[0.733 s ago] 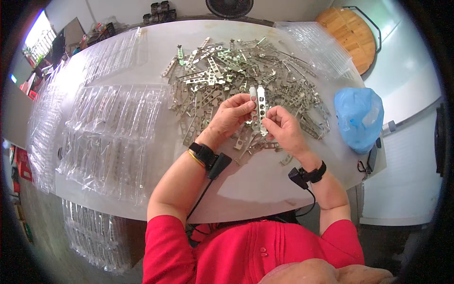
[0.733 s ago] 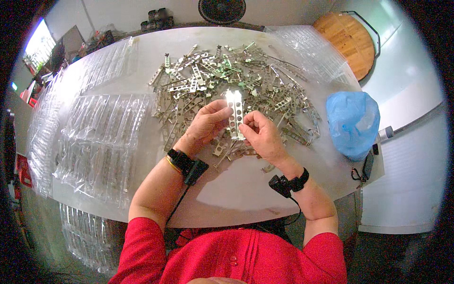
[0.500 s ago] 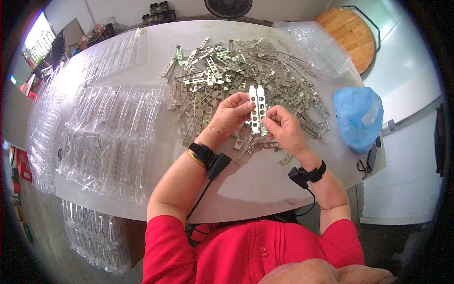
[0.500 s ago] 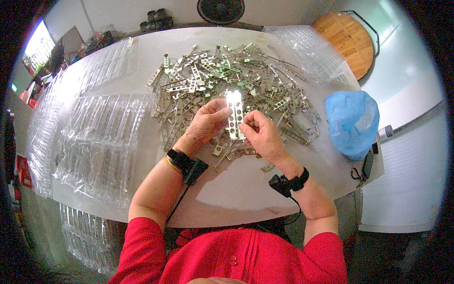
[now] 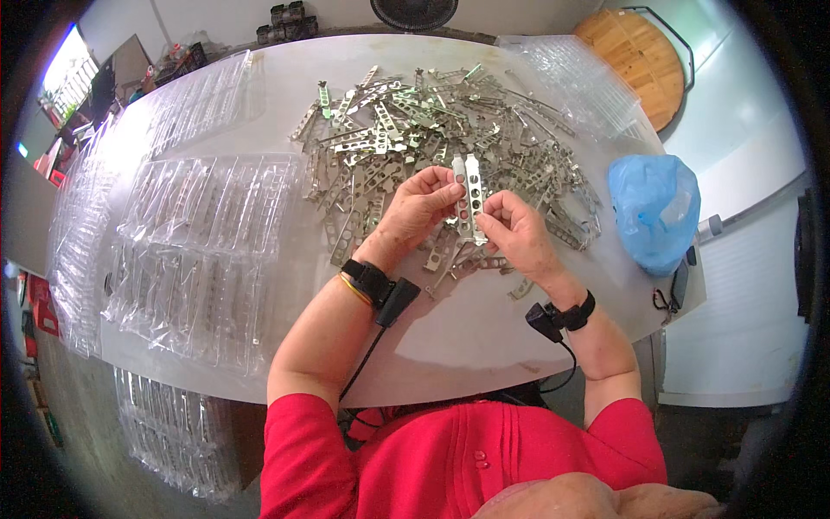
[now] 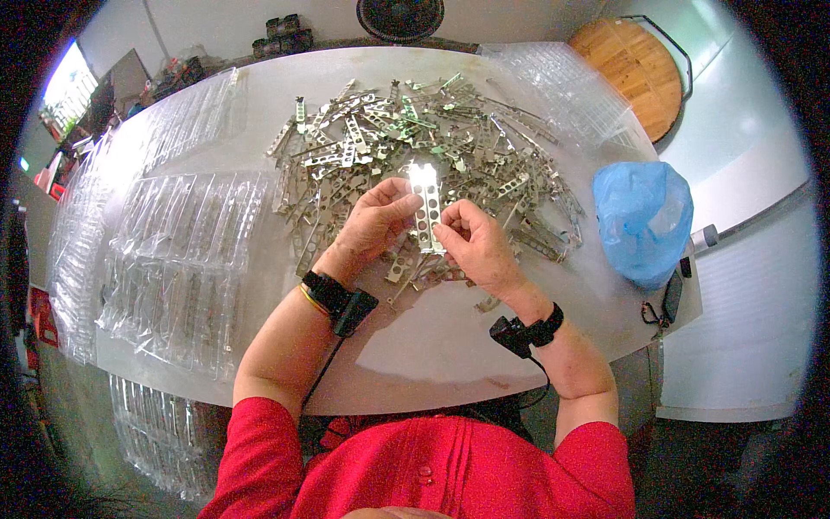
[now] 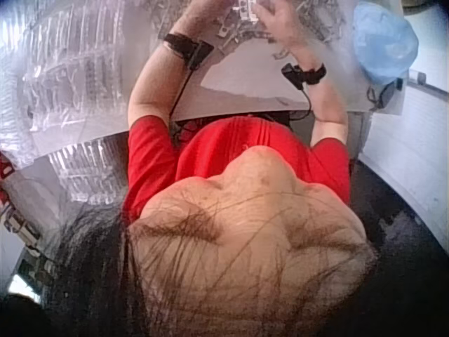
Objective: Sort metal computer brackets and place them into plastic packaging bags.
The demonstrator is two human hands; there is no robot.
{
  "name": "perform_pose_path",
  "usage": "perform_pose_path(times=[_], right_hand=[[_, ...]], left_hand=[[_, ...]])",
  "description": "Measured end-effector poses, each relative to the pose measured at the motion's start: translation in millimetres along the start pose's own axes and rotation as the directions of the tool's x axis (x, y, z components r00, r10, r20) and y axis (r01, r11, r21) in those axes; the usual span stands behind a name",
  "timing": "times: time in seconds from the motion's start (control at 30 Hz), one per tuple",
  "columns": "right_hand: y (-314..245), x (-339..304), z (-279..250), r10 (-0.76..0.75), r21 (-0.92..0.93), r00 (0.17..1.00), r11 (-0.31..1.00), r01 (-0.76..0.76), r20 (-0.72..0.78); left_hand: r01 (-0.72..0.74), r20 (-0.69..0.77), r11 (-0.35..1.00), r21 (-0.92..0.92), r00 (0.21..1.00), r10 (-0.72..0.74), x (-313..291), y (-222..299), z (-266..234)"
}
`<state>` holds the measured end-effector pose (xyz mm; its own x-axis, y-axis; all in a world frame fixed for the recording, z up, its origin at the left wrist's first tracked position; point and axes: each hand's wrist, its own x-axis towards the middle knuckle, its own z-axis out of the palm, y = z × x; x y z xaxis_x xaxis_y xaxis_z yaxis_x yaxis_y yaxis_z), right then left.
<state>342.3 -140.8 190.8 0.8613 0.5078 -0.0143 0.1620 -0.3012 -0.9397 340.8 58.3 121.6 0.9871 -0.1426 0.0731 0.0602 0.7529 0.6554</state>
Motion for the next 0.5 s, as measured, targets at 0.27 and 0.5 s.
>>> perform_pose_path(times=[0.27,0.5], right_hand=[[3,2,1,0.002,-0.018,1.0,1.0,-0.002,0.009],[5,10,-6,-0.047,-0.013,0.998,0.999,0.046,-0.029]], left_hand=[[0.012,0.008,1.0,0.014,1.0,-0.012,2,-4,-10],[0.024,0.049,1.0,0.014,0.999,-0.024,7,2,-9]])
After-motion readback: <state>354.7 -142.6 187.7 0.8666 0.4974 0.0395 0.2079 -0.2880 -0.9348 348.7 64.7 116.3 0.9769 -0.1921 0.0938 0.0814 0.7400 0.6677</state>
